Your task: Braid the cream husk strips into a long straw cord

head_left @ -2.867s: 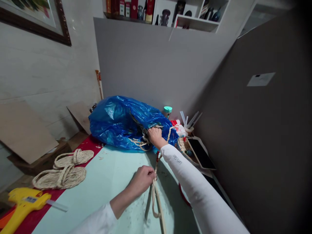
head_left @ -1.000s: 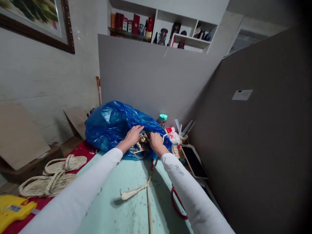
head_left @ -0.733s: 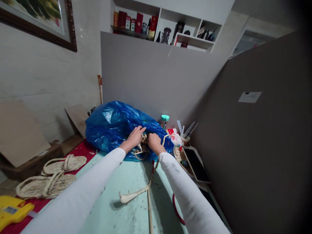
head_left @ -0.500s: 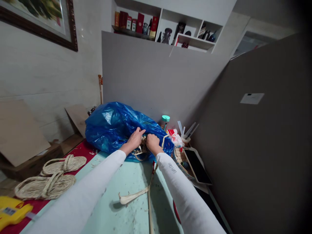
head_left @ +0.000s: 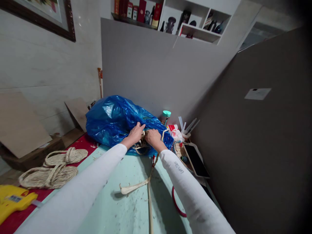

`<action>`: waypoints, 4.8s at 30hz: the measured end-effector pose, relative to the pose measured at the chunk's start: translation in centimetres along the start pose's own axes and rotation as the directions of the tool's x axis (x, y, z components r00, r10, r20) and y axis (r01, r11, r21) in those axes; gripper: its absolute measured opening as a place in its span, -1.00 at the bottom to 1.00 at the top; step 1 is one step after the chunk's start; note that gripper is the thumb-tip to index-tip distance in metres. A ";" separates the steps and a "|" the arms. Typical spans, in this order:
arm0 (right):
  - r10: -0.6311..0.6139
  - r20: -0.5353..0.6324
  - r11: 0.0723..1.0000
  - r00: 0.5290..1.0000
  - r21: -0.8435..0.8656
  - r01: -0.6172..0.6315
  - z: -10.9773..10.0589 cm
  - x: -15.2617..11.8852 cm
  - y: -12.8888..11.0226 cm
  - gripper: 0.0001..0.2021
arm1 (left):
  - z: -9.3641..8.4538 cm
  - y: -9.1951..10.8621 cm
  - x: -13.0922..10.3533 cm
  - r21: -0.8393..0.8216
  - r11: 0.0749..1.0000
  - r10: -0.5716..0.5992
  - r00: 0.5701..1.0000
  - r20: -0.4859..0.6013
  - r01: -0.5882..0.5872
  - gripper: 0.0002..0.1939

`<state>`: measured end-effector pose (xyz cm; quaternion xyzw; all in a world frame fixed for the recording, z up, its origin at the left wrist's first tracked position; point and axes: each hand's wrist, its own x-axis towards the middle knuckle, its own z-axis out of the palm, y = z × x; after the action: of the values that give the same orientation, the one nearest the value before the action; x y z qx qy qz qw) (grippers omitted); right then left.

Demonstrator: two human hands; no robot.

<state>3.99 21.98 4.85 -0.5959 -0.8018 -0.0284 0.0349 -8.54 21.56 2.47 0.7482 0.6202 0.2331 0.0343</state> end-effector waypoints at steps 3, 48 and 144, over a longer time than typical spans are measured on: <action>-0.035 -0.064 0.999 0.997 0.004 0.035 0.0 -1.2 0.2 -0.70 | 0.0 0.2 0.0 -0.004 1.000 -0.002 1.000 0.005 0.003 -0.46; 0.636 -0.262 -0.021 0.726 0.934 0.356 0.0 -18.6 10.8 -0.77 | 2.1 2.2 -4.6 0.230 0.887 0.323 0.894 0.310 -0.400 -0.78; 0.322 -0.106 -0.444 0.941 0.861 0.249 -2.3 -21.6 9.0 -0.84 | 0.2 15.6 -24.1 -0.497 0.732 0.519 0.854 -0.036 -0.466 -0.68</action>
<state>18.84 3.80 5.28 -0.2927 -0.3972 0.5674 0.6592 2.85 -4.71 0.26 0.8632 0.3170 0.3429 0.1917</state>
